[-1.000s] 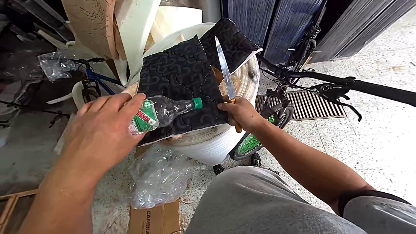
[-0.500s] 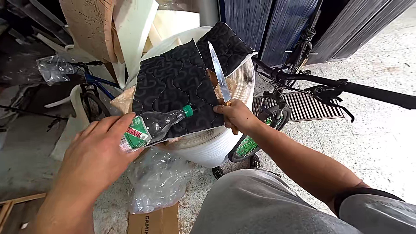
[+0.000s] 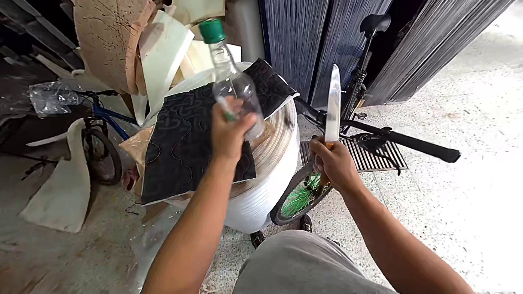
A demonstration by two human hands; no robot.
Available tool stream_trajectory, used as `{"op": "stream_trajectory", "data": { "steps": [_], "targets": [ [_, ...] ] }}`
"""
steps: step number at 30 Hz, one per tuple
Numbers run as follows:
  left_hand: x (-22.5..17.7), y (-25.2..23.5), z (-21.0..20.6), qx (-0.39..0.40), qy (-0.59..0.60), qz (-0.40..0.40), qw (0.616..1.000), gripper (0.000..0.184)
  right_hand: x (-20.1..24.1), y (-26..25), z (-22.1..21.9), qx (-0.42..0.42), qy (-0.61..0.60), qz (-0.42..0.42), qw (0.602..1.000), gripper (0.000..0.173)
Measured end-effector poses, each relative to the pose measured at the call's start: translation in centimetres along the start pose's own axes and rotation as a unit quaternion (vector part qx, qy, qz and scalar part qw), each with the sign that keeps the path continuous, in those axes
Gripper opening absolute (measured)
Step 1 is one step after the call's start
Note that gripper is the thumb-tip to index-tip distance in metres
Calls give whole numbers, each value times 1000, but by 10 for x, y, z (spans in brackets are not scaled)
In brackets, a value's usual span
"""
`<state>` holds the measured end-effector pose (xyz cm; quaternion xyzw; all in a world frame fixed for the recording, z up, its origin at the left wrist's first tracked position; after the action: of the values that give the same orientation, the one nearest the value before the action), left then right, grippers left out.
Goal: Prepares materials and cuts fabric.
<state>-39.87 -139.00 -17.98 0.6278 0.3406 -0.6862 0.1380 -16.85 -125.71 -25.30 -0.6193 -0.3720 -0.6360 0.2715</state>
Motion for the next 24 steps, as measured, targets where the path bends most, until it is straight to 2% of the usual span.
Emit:
{"op": "stream_trajectory", "data": {
  "steps": [3,6,11,13,17,24],
  "targets": [
    [59,-67,-36,-63,-58,51,995,95,-4,11,24,-3,-32,26,999,25],
    [90,-82,-52,-67,-123,148,979,95,-13,25,41,-12,-37,17,999,23],
    [57,-37,-76,4,-240,184,953,88,-28,35,56,-10,-43,-4,999,22],
    [63,-29,-77,9,-279,196,940,88,-31,36,55,5,-35,-3,999,23],
    [74,-30,-74,-9,-273,177,946,91,-31,34,50,29,-26,7,999,23],
    [65,-17,-74,-19,-262,165,951,125,-30,31,39,48,-27,40,998,24]
  ]
}}
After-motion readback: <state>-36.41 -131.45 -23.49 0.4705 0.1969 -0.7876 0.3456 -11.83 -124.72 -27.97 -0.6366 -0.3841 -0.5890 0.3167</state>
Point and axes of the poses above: each hand's wrist, its own y-axis away from the middle knuckle, its own z-axis out of the back of the hand, x = y × z, the point moved 3 cm from there along -y, towards the middle knuckle, and after that the axes turned 14 degrees about x, right-handed, at the moved point
